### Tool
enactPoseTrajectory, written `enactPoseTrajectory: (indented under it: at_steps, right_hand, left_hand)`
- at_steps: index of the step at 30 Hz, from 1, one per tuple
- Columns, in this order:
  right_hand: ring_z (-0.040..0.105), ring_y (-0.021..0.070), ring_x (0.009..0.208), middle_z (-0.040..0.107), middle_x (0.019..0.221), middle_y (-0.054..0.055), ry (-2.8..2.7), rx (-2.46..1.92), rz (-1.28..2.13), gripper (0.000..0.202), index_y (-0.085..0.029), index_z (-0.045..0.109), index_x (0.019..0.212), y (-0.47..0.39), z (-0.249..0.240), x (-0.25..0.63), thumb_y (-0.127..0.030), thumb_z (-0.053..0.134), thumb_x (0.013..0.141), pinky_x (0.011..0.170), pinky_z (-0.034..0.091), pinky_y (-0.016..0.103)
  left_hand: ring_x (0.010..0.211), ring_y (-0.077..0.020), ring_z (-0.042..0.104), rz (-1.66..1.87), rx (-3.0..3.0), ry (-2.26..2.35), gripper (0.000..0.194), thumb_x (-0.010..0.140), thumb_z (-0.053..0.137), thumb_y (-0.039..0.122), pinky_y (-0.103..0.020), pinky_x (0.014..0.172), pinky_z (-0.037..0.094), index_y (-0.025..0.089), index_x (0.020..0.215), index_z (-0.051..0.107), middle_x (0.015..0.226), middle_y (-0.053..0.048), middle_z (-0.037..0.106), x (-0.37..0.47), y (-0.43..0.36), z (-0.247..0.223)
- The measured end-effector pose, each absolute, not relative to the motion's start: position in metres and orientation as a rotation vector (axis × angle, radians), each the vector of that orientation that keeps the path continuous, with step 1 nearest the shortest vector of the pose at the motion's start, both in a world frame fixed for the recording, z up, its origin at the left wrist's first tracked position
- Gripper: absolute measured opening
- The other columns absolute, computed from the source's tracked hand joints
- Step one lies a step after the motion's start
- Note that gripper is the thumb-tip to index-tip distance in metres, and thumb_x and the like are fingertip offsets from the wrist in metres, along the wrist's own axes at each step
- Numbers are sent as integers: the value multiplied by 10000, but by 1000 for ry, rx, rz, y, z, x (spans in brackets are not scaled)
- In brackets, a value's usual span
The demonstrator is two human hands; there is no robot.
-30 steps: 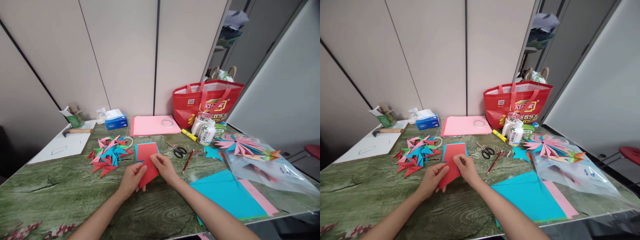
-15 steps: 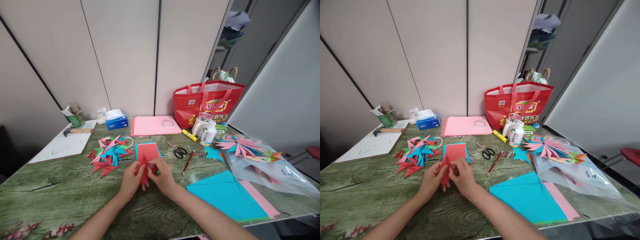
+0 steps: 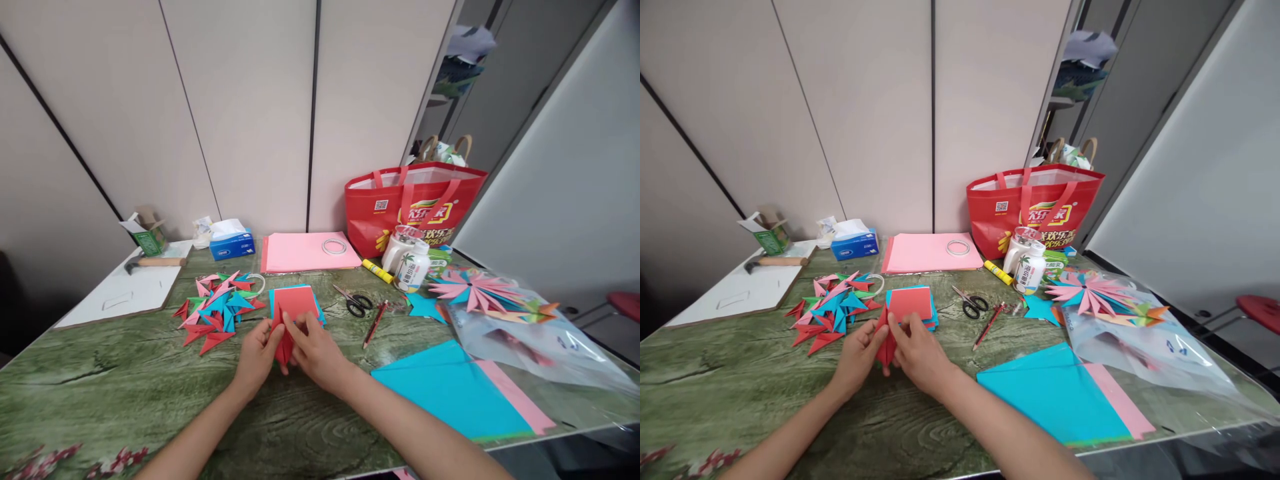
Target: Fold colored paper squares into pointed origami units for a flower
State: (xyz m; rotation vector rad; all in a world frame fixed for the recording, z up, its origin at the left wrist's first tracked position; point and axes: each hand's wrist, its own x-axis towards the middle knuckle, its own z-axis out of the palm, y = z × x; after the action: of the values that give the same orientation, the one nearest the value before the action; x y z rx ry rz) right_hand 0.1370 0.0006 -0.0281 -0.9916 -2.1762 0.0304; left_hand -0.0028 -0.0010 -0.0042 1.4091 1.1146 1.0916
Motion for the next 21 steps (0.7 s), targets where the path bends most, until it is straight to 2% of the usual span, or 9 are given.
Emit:
enactPoseTrajectory:
  at_steps: [5, 7, 9, 11, 14, 17, 21]
  right_hand:
    - [459, 228, 855, 445, 973, 135, -2268, -1060, 143, 573, -140, 280, 1322, -4, -18, 142, -186, 455, 779, 581, 458, 313]
    - [465, 207, 857, 470, 957, 109, -2197, -1009, 329, 498, -170, 352, 1292, -3, -14, 144, -206, 435, 803, 650, 454, 324]
    - [488, 164, 772, 516, 850, 61, -1975, -981, 603, 362, -197, 500, 1185, 1, -11, 145, -234, 386, 843, 668, 444, 296]
    - [490, 130, 639, 557, 769, 31, -1655, -1000, 897, 316, -204, 607, 1051, 7, -10, 146, -306, 384, 851, 587, 435, 254]
    - [447, 98, 511, 606, 737, 18, -1343, -1014, 1220, 326, -174, 674, 888, 13, -10, 146, -417, 489, 774, 463, 375, 216]
    - [379, 69, 456, 593, 616, -10, -1283, -990, 1314, 318, -150, 694, 744, 15, -12, 147, -433, 551, 720, 433, 306, 194]
    - [395, 66, 463, 600, 606, -16, -1251, -960, 1310, 279, -153, 693, 737, 15, -11, 148, -410, 600, 683, 447, 317, 192]
  left_hand:
    - [281, -99, 515, 1077, 1381, 1106, 224, 733, 544, 376, -167, 291, 373, 160, 744, 485, 458, 50, 591, -5, 4, -9]
    - [299, -113, 528, 1053, 1345, 1090, 241, 720, 558, 384, -173, 286, 375, 158, 757, 482, 458, 42, 596, -5, 5, -9]
    - [317, -123, 539, 1011, 1333, 1053, 254, 724, 552, 387, -177, 286, 376, 152, 789, 482, 464, 21, 612, -4, 4, -7]
    - [317, -119, 532, 951, 1355, 1028, 255, 737, 540, 382, -174, 295, 373, 144, 810, 487, 455, 5, 619, -3, 3, -5]
    - [294, -99, 499, 864, 1408, 1031, 243, 735, 548, 367, -164, 306, 356, 136, 795, 506, 421, 7, 606, -1, 0, -1]
    - [311, -95, 508, 803, 1422, 1050, 234, 713, 572, 354, -160, 307, 344, 137, 782, 520, 459, 3, 624, 2, -3, 1]
    - [296, -86, 479, 778, 1429, 1086, 234, 713, 562, 368, -160, 308, 329, 136, 736, 533, 415, 16, 600, 4, -5, 3]
